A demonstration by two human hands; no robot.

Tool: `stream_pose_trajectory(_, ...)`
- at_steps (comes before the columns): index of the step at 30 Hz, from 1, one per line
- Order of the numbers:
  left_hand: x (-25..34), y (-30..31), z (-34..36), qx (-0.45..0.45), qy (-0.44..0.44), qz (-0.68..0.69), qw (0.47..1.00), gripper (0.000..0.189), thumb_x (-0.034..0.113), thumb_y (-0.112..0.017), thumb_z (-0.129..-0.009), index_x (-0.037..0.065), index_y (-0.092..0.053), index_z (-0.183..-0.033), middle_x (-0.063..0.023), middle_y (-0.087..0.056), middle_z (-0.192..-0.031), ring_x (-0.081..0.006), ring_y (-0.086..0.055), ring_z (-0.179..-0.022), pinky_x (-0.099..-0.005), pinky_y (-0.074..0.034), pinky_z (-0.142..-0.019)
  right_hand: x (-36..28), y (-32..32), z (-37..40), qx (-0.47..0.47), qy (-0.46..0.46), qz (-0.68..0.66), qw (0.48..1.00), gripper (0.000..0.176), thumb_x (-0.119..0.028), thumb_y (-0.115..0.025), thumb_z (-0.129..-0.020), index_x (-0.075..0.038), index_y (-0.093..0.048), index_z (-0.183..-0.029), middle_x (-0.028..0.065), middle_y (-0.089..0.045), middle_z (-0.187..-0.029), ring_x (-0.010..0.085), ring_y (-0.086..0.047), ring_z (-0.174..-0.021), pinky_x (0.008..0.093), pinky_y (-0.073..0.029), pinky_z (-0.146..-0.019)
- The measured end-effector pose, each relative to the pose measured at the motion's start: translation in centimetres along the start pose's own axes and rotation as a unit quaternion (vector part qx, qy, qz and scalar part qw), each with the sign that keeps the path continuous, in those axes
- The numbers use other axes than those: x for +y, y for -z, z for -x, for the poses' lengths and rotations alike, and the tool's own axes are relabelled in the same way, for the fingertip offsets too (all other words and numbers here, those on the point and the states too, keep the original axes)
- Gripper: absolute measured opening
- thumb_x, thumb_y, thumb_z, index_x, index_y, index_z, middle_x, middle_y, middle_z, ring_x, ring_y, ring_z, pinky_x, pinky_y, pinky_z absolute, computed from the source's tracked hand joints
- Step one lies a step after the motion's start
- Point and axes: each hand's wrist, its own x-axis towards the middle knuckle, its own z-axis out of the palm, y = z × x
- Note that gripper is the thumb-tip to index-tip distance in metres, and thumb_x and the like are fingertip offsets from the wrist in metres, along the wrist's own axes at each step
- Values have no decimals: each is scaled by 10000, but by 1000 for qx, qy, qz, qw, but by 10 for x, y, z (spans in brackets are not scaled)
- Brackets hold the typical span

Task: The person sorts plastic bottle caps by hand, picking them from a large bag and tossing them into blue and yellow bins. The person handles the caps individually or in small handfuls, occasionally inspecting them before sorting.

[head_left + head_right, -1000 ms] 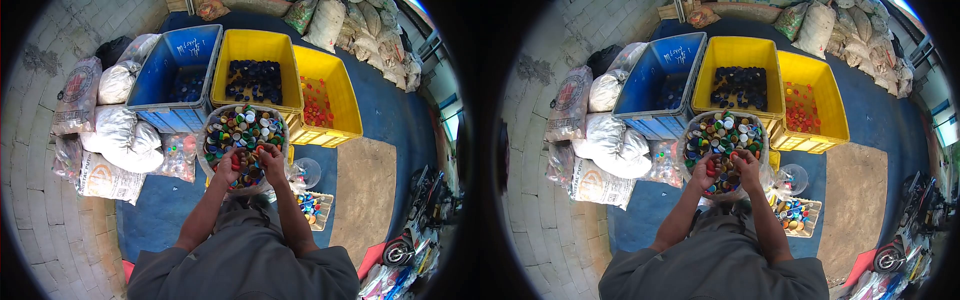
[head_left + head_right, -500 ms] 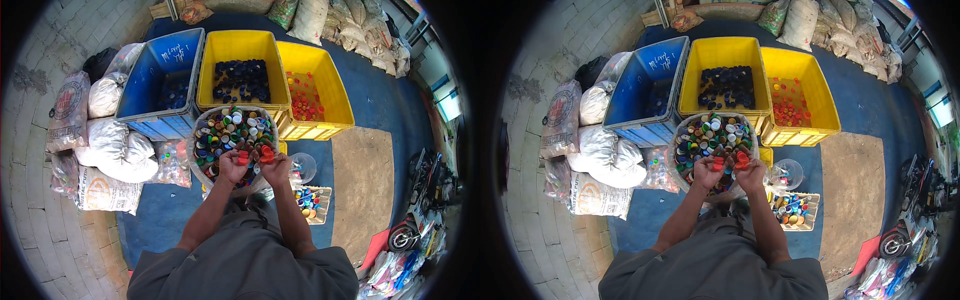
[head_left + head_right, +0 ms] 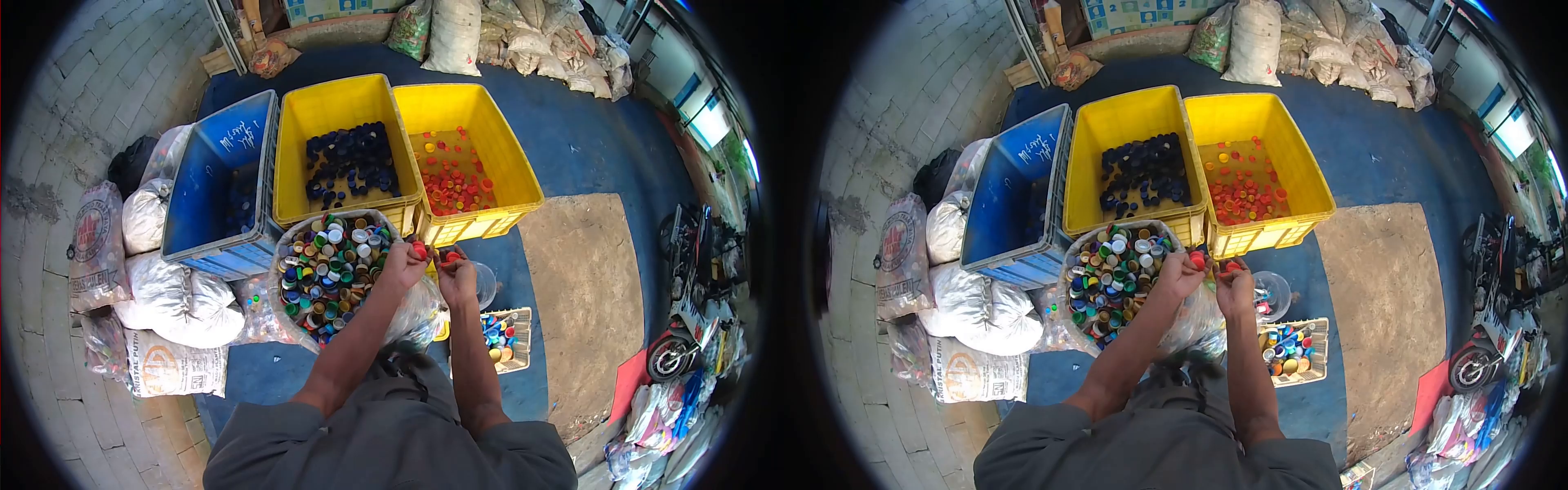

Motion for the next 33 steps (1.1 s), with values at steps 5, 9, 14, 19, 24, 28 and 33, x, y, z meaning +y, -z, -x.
stream_pose_trajectory(5, -21, -47, -72, 27, 3, -60, 998, 387, -102, -465, -683, 13, -481, -1052, -174, -463, -1046, -325, -490, -963, -445, -435, -960, -40, -15, -54, 41, 33, 5, 999, 662, 190, -352, -663, 5, -348, -1298, 166, -458, -1082, 294, -467, -1017, 471, -415, -987)
stream_pose_trajectory(9, -28, -86, -121, 24, -15, -109, 994, 250, -108, -458, -669, -16, -516, -894, -153, -502, -913, -309, -498, -963, -449, -442, -978, -73, -16, -140, 52, 30, 3, 998, 327, 156, -361, -702, 39, -506, -971, 199, -472, -969, 299, -494, -915, 470, -461, -917)
stream_pose_trajectory(14, -26, -143, -142, -60, -35, -192, 979, 69, -55, -448, -712, -4, -495, -719, -153, -527, -811, -280, -523, -847, -386, -437, -991, -112, -66, -172, 5, 64, 95, 993, 136, 124, -385, -765, 72, -487, -841, 200, -469, -930, 316, -522, -864, 534, -454, -936)
stream_pose_trajectory(19, 2, -158, -132, -148, -13, -158, 976, 472, 31, -463, -810, -140, -353, -1236, -279, -402, -1294, -350, -435, -1240, -434, -350, -1103, -134, -77, -207, -2, 76, 93, 993, 76, 161, -393, -748, 130, -456, -779, 239, -429, -945, 347, -521, -866, 566, -480, -932)
stream_pose_trajectory(24, 62, -137, -63, -178, -72, -186, 964, 519, 167, -473, -907, -98, -350, -1336, -275, -353, -1417, -372, -419, -1280, -466, -357, -1103, -139, -62, -176, -25, 93, 68, 993, 328, 145, -327, -807, 248, -312, -1118, 371, -323, -1237, 476, -405, -1240, 571, -443, -1020)
stream_pose_trajectory(28, 109, -74, 1, -179, -146, -190, 954, 421, 234, -466, -958, -57, -492, -1262, -217, -520, -1289, -328, -527, -1175, -460, -422, -1048, -120, -36, -132, -30, 85, 22, 996, 447, 119, -355, -837, 98, -301, -1279, 299, -332, -1304, 411, -434, -1234, 526, -449, -1024)
stream_pose_trajectory(33, 141, 37, 75, -89, -252, -152, 952, 302, 226, -525, -954, 7, -577, -1156, -115, -642, -1074, -248, -620, -985, -399, -515, -913, -56, -19, -61, -49, 61, 106, 991, 502, 84, -410, -847, -14, -343, -1335, 198, -428, -1286, 333, -516, -1134, 457, -478, -977)
